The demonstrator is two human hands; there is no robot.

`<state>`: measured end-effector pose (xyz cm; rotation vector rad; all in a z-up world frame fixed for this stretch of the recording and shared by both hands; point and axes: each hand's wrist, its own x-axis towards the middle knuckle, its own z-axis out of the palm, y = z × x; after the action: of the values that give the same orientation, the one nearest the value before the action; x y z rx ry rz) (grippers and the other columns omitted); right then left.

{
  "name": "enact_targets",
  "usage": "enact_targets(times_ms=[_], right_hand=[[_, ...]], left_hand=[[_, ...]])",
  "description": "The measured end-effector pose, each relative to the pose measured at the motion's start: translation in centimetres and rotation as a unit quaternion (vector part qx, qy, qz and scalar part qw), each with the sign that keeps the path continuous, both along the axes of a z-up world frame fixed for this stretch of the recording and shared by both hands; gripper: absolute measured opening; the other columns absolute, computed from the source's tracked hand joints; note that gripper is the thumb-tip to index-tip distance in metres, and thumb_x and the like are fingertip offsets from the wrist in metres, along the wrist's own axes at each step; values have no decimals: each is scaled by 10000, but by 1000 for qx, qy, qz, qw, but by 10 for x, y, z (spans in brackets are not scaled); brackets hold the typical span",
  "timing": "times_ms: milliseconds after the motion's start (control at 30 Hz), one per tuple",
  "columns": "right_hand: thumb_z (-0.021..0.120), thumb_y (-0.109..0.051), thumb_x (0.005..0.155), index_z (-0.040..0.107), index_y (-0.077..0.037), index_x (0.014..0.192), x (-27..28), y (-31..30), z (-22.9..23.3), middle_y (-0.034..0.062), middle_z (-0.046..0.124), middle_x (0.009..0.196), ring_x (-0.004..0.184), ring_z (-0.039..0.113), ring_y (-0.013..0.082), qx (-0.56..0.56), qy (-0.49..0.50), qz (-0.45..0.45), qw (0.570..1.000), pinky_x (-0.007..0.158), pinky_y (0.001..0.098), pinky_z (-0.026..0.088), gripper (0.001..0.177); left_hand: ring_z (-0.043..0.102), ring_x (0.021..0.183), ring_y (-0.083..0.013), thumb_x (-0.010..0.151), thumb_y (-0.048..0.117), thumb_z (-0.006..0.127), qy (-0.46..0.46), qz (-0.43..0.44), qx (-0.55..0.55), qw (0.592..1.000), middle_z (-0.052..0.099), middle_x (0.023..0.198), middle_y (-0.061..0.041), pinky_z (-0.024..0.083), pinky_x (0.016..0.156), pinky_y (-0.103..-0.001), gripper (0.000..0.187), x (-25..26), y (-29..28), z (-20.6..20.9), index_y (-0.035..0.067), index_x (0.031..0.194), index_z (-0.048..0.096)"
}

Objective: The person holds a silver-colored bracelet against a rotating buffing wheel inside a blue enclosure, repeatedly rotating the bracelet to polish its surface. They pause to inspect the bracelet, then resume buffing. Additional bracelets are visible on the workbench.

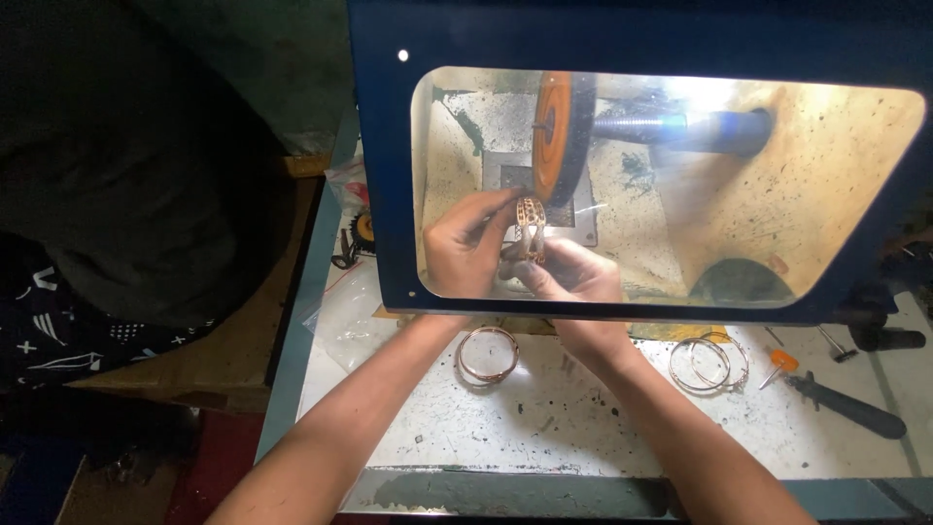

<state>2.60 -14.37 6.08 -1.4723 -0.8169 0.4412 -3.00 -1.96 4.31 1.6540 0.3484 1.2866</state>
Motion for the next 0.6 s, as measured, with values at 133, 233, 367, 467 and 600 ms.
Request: enact_targets(times_ms=[133,233,367,467,600], right_hand=[[791,-140,899,782,-32,1111,0,-1,-4,152,790,948,987,698,193,33,0,-8,999,909,429,574,239],[811,-168,890,785,-26,1105,3,-3,-11,173,792,933,957,702,200,25,-3,-17,1000,883,446,581,259],[813,-210,906,803,-50,1086,9,-1,-14,152,795,896,875,719,186,11,4,-46,999,836,413,593,242],[792,-212,923,797,-39,1085,10,1,-9,149,789,879,856,688,169,25,12,-44,999,848,434,587,237],[772,-220,923,758,-14,1158,4,3,3,161,776,957,843,697,199,42,60,-25,997,879,472,591,313]], left_hand=[[785,947,-208,967,117,752,-9,2,13,1000,815,965,-79,650,770,-340,109,-3,-3,8,145,1049,818],[786,943,-204,945,88,773,-11,4,26,1000,814,970,-66,662,771,-345,123,-3,-5,9,140,1048,815],[785,873,-227,913,59,792,7,-2,-3,1000,805,920,-118,665,702,-353,99,5,3,-9,91,1005,811],[786,889,-266,897,92,802,70,-12,-49,996,802,933,-149,670,716,-385,139,11,7,-17,77,1035,805],[777,940,-325,919,146,796,120,-42,-74,989,792,951,-179,656,752,-445,178,20,11,-28,55,1072,794]])
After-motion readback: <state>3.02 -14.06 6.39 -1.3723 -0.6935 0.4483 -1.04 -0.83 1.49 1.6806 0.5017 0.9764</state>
